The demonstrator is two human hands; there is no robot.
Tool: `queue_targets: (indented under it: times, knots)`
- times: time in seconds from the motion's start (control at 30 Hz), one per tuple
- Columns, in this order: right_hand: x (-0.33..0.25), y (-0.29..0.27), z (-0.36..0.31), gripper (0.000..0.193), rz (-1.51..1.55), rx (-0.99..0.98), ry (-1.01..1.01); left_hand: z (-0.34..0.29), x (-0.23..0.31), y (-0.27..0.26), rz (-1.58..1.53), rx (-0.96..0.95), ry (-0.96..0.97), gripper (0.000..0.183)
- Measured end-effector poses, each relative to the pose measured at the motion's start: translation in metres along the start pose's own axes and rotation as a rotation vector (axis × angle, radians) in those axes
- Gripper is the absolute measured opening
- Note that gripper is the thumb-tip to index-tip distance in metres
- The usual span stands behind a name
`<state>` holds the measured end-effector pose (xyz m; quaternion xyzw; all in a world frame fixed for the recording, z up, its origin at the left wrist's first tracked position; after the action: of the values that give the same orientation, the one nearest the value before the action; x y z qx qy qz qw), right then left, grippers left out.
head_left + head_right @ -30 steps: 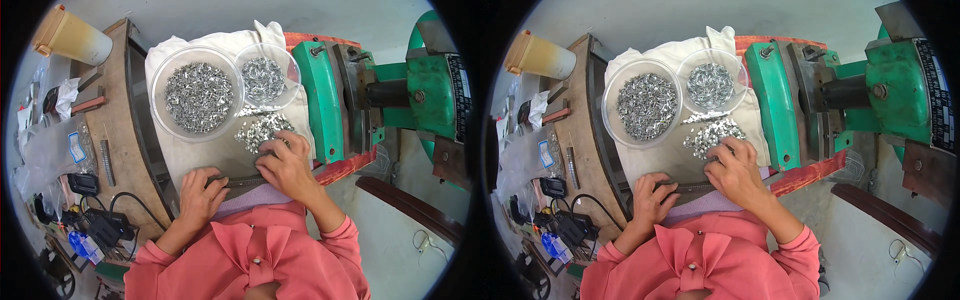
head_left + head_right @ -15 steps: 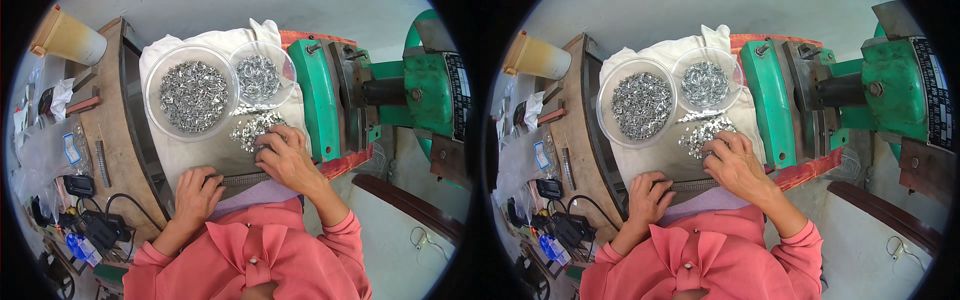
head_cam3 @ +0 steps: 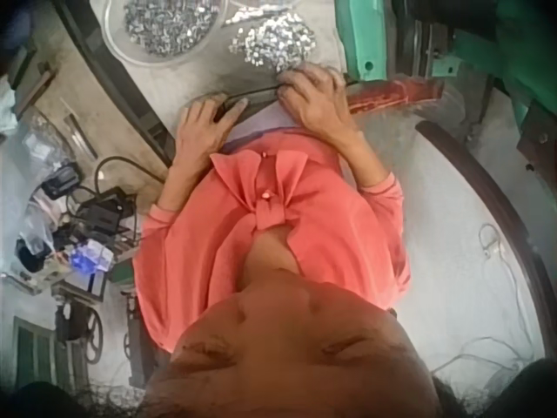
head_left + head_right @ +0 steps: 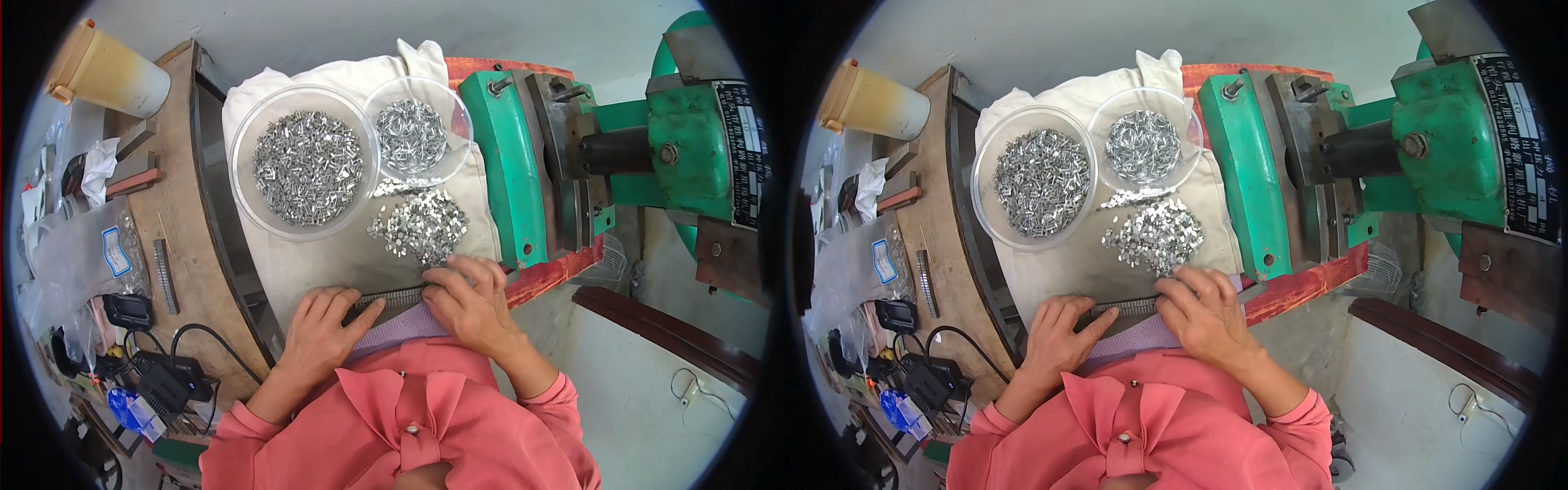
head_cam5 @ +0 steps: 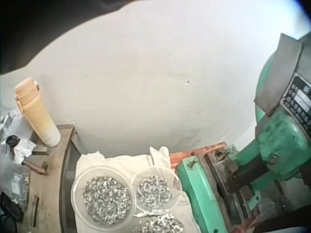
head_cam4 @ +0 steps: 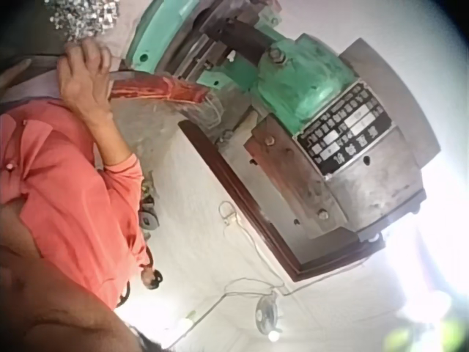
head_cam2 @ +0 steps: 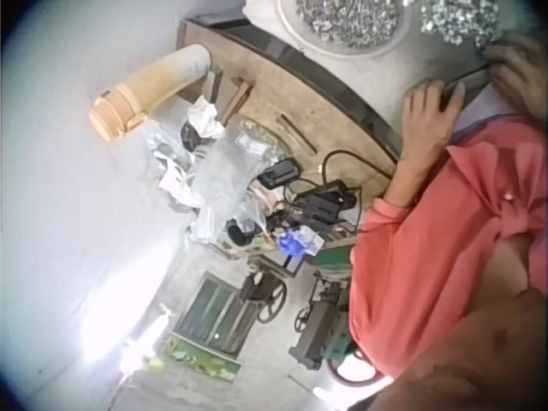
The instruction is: The person assembles and presses small metal components using a manual press machine.
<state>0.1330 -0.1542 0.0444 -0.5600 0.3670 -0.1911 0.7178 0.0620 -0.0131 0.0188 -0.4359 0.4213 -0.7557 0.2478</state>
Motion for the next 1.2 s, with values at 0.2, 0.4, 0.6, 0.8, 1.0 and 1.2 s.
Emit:
queue_targets:
  times: [0.2,0.4,0.6,0.8,1.0,1.2]
  knots:
    - [0.0,-0.01,0.011,0.013,0.051,-0.073,0.067,0.0,0.002,0.002,-0.02,-0.013,0.02,0.041]
    - [0.039,-0.037,0.07,0.017,0.308,0.075,0.179,0.002,-0.006,0.004,-0.137,0.061,-0.092,0.031]
    - [0.048,-0.022,0.139,0.02,0.274,0.153,0.097,0.011,-0.015,0.01,-0.223,0.15,-0.199,0.02]
    - [0.041,0.015,0.173,0.019,0.02,0.043,-0.002,0.014,-0.014,0.012,-0.2,0.115,-0.226,0.013]
    - [0.03,0.025,0.187,0.014,-0.067,0.048,-0.063,0.017,-0.019,0.006,-0.273,0.131,-0.272,0.023]
    - [0.023,0.03,0.196,0.013,-0.151,0.014,-0.086,0.027,-0.023,-0.011,-0.421,0.265,-0.303,0.025]
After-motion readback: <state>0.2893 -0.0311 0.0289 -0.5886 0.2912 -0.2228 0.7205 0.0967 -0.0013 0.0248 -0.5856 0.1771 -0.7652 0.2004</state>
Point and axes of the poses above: each hand's wrist, its own z-axis towards the middle knuckle, its own y-axis out of the palm, x = y × z, the point moved 9 cm from there along z, towards the middle knuckle, and after that the axes turned 14 degrees about y, right-handed, at the moved point
